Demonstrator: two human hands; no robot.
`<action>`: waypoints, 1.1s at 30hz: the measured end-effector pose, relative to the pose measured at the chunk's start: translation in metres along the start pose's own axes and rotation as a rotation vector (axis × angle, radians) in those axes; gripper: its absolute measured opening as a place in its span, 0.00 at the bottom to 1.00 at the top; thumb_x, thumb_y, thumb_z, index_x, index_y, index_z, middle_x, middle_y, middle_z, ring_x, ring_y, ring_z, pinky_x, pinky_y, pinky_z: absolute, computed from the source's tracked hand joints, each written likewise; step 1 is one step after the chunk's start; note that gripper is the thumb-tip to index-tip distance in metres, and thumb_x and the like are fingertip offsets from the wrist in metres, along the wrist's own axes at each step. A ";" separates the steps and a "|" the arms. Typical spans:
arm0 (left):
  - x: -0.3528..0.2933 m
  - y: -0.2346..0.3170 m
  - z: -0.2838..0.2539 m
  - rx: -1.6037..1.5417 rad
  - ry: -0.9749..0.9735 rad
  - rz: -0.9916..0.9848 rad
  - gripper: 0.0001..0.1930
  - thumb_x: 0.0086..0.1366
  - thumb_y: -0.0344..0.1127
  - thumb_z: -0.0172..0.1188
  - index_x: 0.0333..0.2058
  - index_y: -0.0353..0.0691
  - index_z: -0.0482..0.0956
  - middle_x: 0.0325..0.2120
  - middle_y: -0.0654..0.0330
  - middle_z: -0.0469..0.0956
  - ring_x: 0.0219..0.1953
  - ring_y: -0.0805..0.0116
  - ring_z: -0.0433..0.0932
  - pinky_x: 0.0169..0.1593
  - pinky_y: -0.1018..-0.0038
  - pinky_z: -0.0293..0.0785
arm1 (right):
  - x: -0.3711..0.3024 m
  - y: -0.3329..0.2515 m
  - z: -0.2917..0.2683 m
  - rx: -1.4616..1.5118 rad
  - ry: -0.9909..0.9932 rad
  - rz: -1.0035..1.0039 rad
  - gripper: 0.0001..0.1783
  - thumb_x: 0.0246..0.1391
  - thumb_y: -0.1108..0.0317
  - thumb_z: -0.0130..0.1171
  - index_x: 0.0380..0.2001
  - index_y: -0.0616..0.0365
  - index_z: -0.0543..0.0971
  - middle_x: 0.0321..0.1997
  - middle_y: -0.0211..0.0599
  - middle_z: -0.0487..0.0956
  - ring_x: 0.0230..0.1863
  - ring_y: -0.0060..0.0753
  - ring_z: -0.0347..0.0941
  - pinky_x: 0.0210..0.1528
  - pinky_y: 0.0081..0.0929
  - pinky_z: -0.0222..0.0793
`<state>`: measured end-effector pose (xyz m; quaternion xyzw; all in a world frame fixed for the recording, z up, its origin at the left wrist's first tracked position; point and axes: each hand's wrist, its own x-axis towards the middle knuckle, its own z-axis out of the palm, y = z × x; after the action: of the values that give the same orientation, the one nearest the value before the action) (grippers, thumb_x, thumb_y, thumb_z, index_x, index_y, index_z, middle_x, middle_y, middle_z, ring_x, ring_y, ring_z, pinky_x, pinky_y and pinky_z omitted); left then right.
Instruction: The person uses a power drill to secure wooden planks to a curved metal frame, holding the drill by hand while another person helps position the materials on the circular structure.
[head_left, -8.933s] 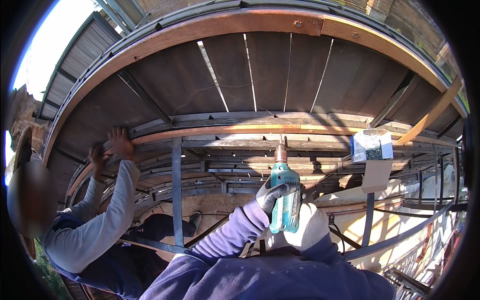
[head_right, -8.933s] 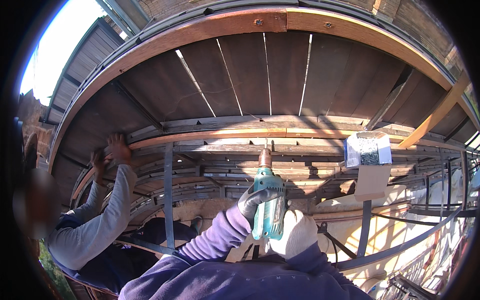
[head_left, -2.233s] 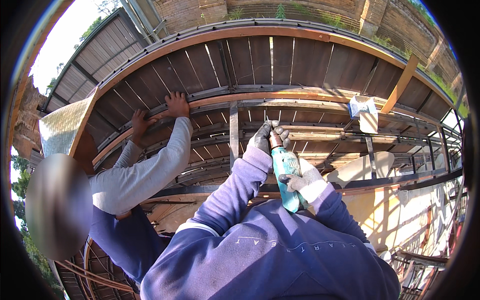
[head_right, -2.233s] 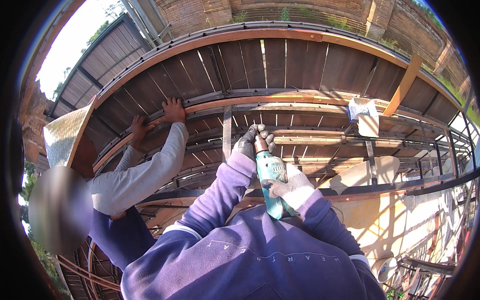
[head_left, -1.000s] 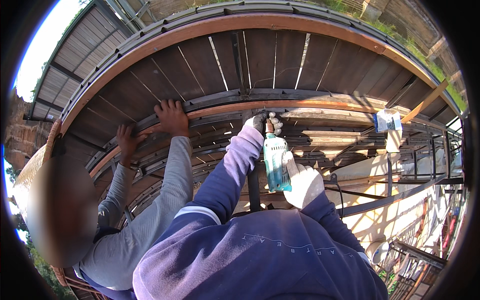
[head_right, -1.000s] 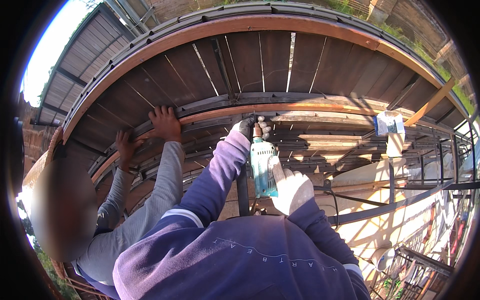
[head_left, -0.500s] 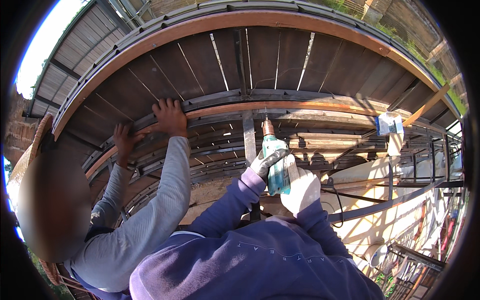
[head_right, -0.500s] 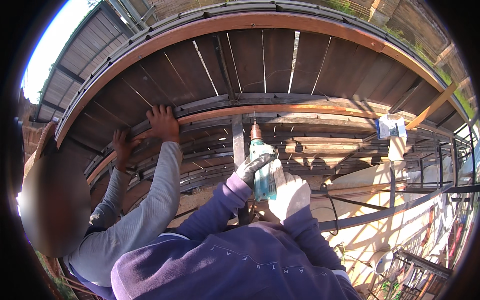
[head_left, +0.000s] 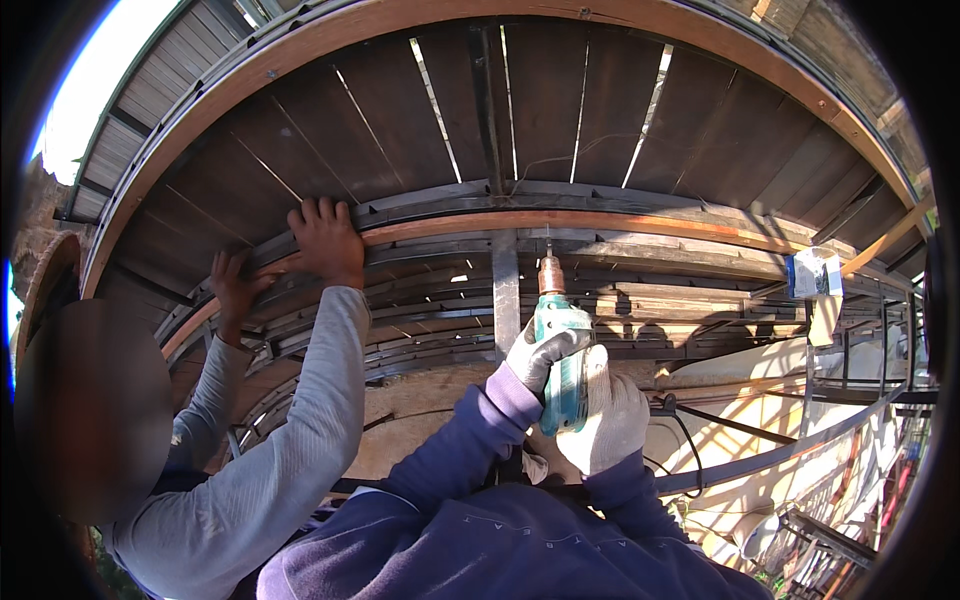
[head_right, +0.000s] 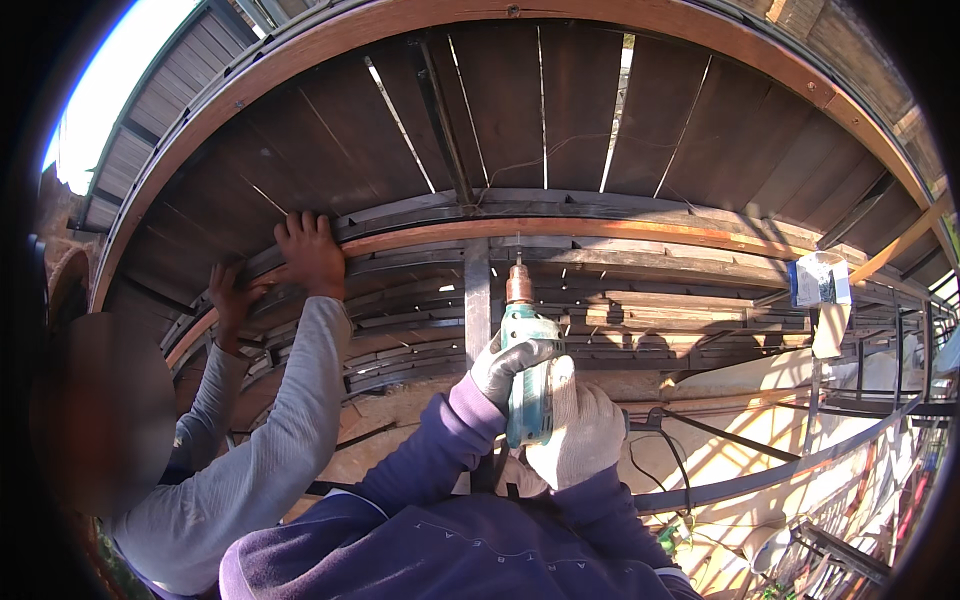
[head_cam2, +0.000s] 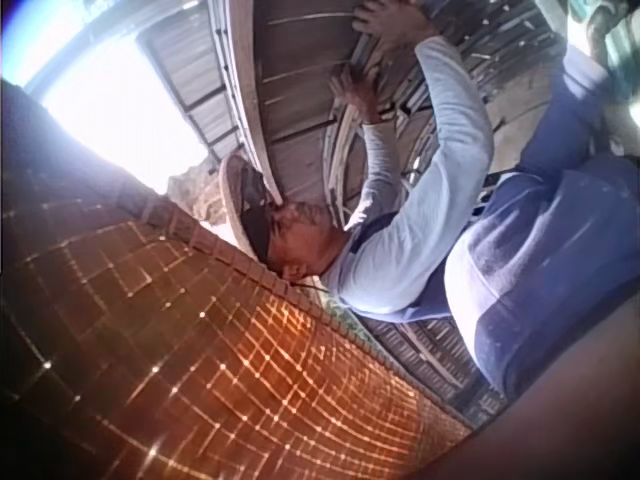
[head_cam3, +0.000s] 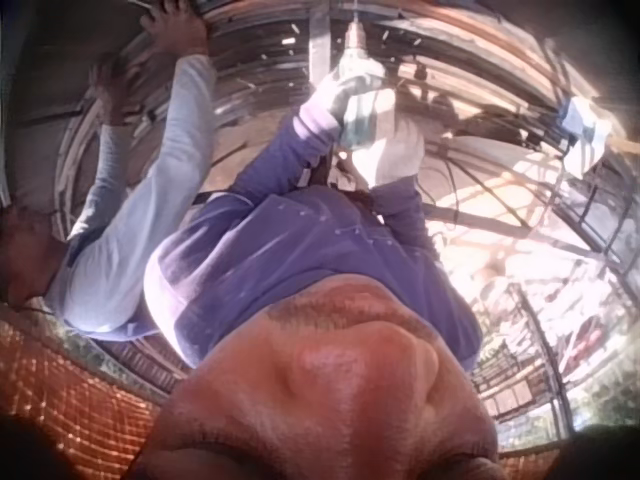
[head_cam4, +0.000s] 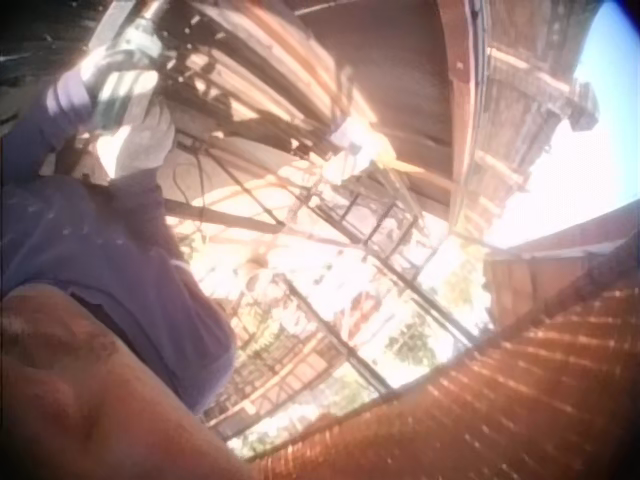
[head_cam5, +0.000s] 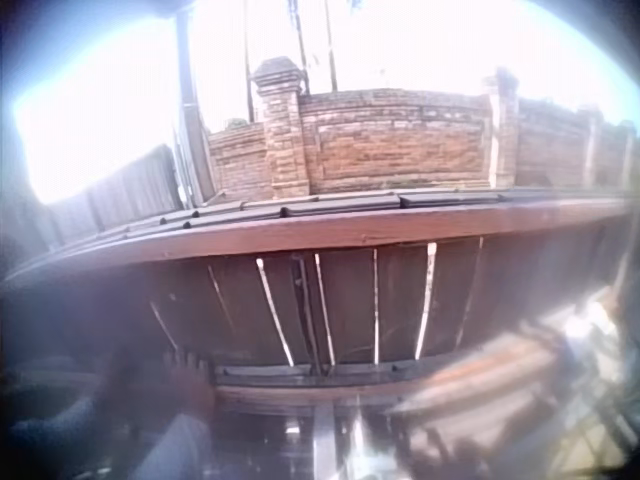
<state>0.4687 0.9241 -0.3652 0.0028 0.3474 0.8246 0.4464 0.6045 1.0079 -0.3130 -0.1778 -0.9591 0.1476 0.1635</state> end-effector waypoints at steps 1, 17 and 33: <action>0.001 -0.001 0.000 0.032 0.017 0.009 0.24 0.61 0.30 0.65 0.56 0.37 0.73 0.43 0.58 0.81 0.45 0.64 0.83 0.52 0.66 0.81 | 0.002 -0.001 0.000 0.027 0.019 -0.008 0.41 0.31 0.48 0.73 0.50 0.59 0.77 0.41 0.41 0.81 0.45 0.50 0.78 0.43 0.47 0.72; 0.008 0.004 0.005 0.083 0.009 0.011 0.23 0.59 0.27 0.63 0.54 0.36 0.74 0.41 0.61 0.81 0.42 0.69 0.82 0.49 0.70 0.82 | 0.007 0.006 0.005 -0.015 -0.035 -0.040 0.48 0.36 0.44 0.69 0.59 0.62 0.73 0.32 0.37 0.78 0.37 0.45 0.76 0.38 0.43 0.70; 0.018 0.000 -0.002 0.028 0.010 0.035 0.21 0.60 0.25 0.61 0.53 0.35 0.74 0.40 0.59 0.82 0.41 0.67 0.84 0.49 0.69 0.83 | 0.016 0.009 0.003 -0.042 -0.067 -0.062 0.55 0.29 0.51 0.74 0.64 0.61 0.68 0.36 0.40 0.78 0.42 0.49 0.76 0.42 0.47 0.71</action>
<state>0.4566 0.9362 -0.3725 0.0112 0.3611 0.8274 0.4300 0.5921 1.0218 -0.3142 -0.1463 -0.9720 0.1283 0.1321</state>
